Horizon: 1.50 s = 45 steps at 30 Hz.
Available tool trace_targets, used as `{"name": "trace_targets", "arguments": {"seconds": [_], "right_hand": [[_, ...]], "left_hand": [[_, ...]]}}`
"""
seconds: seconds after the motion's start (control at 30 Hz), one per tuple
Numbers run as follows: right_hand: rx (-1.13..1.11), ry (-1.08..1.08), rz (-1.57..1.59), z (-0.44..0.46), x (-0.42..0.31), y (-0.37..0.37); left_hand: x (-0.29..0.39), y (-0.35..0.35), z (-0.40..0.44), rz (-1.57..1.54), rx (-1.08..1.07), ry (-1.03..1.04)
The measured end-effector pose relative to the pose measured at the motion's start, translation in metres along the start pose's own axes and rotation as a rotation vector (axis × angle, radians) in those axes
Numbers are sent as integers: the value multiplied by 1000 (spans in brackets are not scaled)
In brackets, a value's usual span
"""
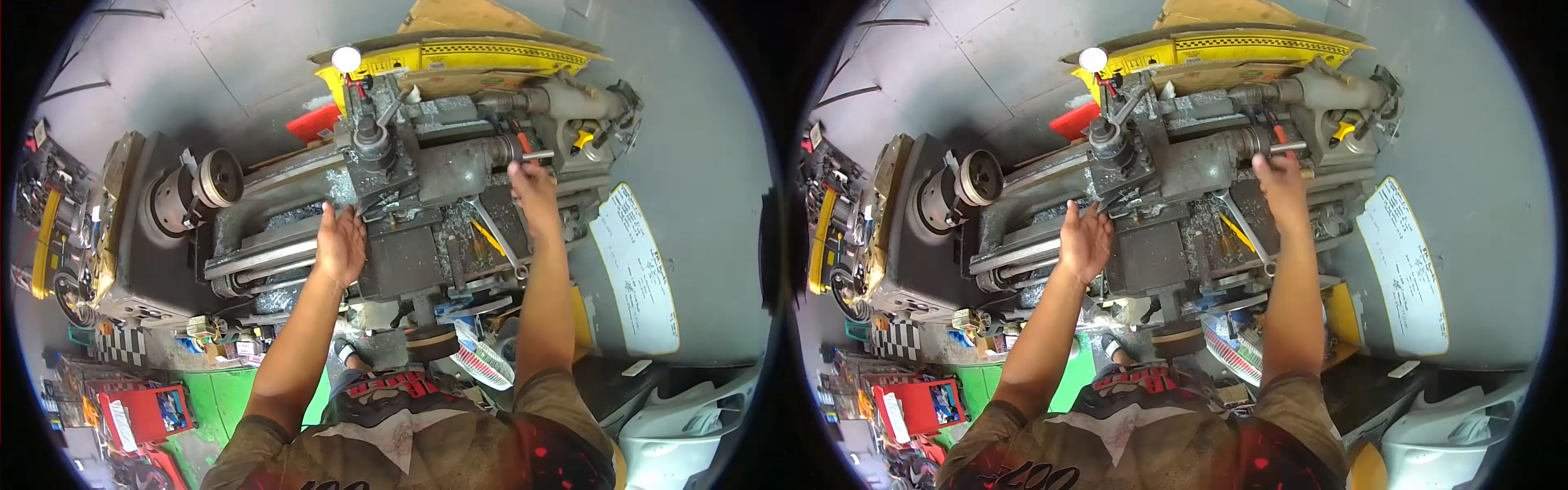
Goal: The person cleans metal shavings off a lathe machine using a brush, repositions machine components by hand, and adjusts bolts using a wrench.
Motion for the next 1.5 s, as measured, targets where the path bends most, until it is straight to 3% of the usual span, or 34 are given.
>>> {"name": "trace_targets", "arguments": {"seconds": [0.03, 0.07, 0.13, 0.2, 0.5, 0.63, 0.73, 0.8, 1.0, 1.17, 1.3, 1.5], "right_hand": [[-119, -163, -196, -6, 14, -13], [-117, -156, -201, -20, 4, -18], [-509, -82, -783, -53, -27, -17], [-566, -81, -919, -73, -11, -17], [-478, -95, -822, -92, 4, -18], [-488, -82, -893, -93, -10, -36], [-428, -110, -776, -107, -35, -59], [-410, 253, -379, -122, -68, -63], [-577, 324, -221, -156, -83, -9], [-548, 156, -402, -165, -64, 25], [-419, -448, -583, -158, -80, 30], [-548, -450, -766, -135, -90, 34]], "left_hand": [[0, 1, 0, -7, 1, -5], [0, 2, -2, -14, 4, -10], [3, 5, -7, -29, 10, -10], [5, 11, -13, -20, -3, -7], [5, 7, -11, 0, -92, 3], [5, -5, -10, -36, -128, 21], [8, -19, -17, -41, -72, 47], [5, -30, -26, -49, -17, 66], [-1, -70, -61, 41, -7, -23], [-7, -101, -83, 107, -18, -44], [-6, -113, -103, 145, 39, -54], [-12, -138, -113, 142, 70, -57]]}}
Point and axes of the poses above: each hand's wrist, its own z-axis towards the middle knuckle, its own y-axis out of the palm, x = y × z, the point moved 3 cm from there along z, towards the middle knuckle, and after that the axes turned 13 degrees about -y, right-handed, at the moved point
